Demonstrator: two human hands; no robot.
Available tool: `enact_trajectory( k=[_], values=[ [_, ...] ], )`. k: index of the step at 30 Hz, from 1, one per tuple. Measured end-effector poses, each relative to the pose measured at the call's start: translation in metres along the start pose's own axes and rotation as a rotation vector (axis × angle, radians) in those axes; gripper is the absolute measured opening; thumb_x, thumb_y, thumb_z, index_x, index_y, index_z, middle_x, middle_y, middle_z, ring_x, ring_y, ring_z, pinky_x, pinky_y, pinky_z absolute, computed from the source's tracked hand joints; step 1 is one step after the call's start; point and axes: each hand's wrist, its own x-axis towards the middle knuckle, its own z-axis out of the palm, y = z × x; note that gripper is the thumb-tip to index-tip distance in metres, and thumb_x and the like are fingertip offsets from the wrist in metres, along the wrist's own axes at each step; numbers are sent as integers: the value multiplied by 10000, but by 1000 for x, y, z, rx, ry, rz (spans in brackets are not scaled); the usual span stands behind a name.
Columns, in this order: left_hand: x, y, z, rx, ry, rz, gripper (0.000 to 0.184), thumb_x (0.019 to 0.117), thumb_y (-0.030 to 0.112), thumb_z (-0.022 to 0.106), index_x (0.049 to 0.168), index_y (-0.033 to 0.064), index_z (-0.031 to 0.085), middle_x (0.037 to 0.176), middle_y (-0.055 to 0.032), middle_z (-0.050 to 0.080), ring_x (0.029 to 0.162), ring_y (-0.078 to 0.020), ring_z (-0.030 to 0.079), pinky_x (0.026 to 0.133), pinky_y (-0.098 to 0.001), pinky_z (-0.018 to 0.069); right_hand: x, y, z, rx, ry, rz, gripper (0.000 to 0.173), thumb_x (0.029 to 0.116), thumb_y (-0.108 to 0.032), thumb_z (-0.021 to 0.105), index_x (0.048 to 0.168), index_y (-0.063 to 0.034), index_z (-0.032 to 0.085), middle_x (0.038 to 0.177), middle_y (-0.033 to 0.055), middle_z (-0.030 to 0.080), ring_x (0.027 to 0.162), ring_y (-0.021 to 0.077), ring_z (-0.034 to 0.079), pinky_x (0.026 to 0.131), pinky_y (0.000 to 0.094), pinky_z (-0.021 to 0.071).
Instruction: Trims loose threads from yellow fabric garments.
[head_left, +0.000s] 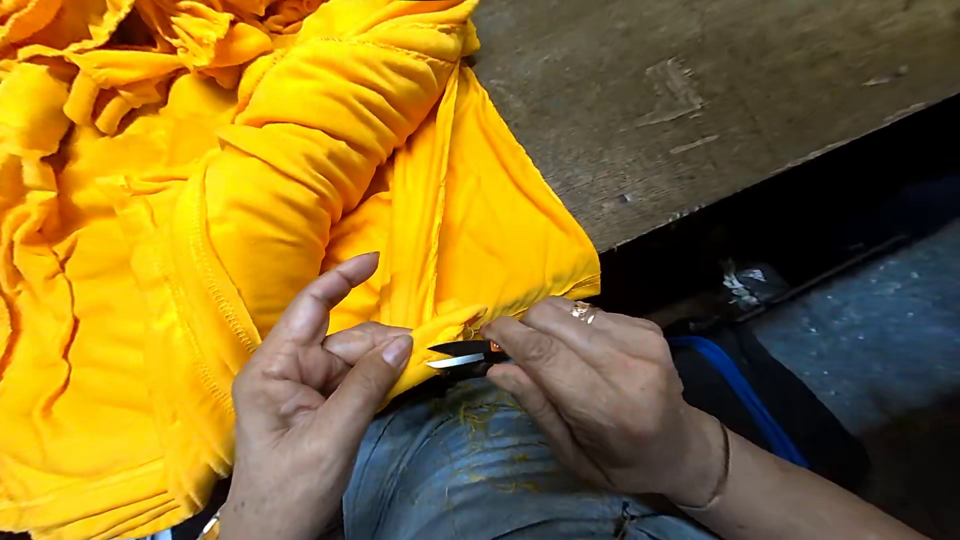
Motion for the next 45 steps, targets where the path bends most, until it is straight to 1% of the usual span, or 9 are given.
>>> enact_trajectory(
  k=[3, 11, 17, 21, 30, 36, 39, 42, 45],
  values=[
    [-1, -2, 2, -6, 2, -11, 566, 924, 17, 644, 1471, 42, 502, 844, -88, 741, 673, -103, 696, 622, -205, 588, 1, 0, 1, 0, -8, -3, 334, 1062, -245, 496, 1043, -10, 731, 755, 29, 558, 648, 140, 518, 515, 266, 372],
    [-4, -2, 2, 33, 23, 44, 595, 919, -11, 630, 1487, 33, 459, 877, -81, 756, 725, -123, 728, 667, -226, 614, -3, 0, -6, -29, -31, 36, 339, 1058, -240, 482, 1028, -14, 733, 766, 33, 582, 671, 145, 549, 526, 271, 398],
    [-5, -4, 7, 60, 34, 71, 598, 912, -30, 626, 1480, 24, 446, 881, -70, 756, 716, -114, 721, 636, -210, 602, 0, -3, -4, -14, -34, 20, 325, 1054, -231, 499, 1016, -7, 730, 760, 31, 570, 662, 140, 542, 523, 262, 399],
    [-6, -5, 7, 40, 43, 80, 604, 906, -46, 610, 1478, 18, 429, 901, -84, 759, 750, -130, 735, 665, -230, 616, -1, -3, -7, -19, -58, 24, 326, 1056, -232, 491, 1005, -13, 728, 763, 30, 573, 661, 141, 545, 524, 267, 403],
    [-11, -7, 14, 66, 85, 145, 610, 893, -63, 604, 1464, 11, 404, 945, -59, 764, 779, -122, 744, 653, -210, 613, 3, -9, -10, -51, -77, 40, 322, 1051, -233, 485, 981, -29, 725, 756, 22, 573, 650, 134, 543, 510, 261, 385],
    [-10, -12, 13, -43, 62, 51, 617, 895, -65, 581, 1478, 15, 397, 929, -103, 760, 796, -149, 745, 694, -247, 620, 5, -7, -5, -17, -70, 38, 316, 1052, -230, 489, 926, -40, 708, 729, 14, 551, 637, 129, 533, 508, 260, 384],
    [-9, -13, 11, -54, 59, 22, 615, 884, -69, 575, 1469, 23, 409, 902, -93, 758, 764, -137, 738, 667, -234, 611, 5, -3, -2, -6, -78, 18, 318, 1052, -218, 486, 930, -35, 716, 720, 21, 560, 631, 136, 532, 506, 268, 382],
    [-7, -14, 7, -71, 52, 8, 603, 889, -56, 571, 1468, 22, 419, 877, -85, 754, 723, -117, 722, 639, -214, 594, 6, 4, 2, 101, -75, 6, 351, 1077, -218, 442, 947, -33, 710, 736, 17, 579, 647, 108, 543, 527, 248, 402],
    [-7, -14, 3, -79, 41, 36, 583, 906, -30, 603, 1461, 31, 436, 883, -74, 754, 709, -106, 710, 613, -194, 577, 7, 9, 4, 448, -76, 149, 372, 1102, -274, 427, 1045, -18, 691, 824, -24, 611, 724, -9, 562, 611, 133, 464]
  ],
)
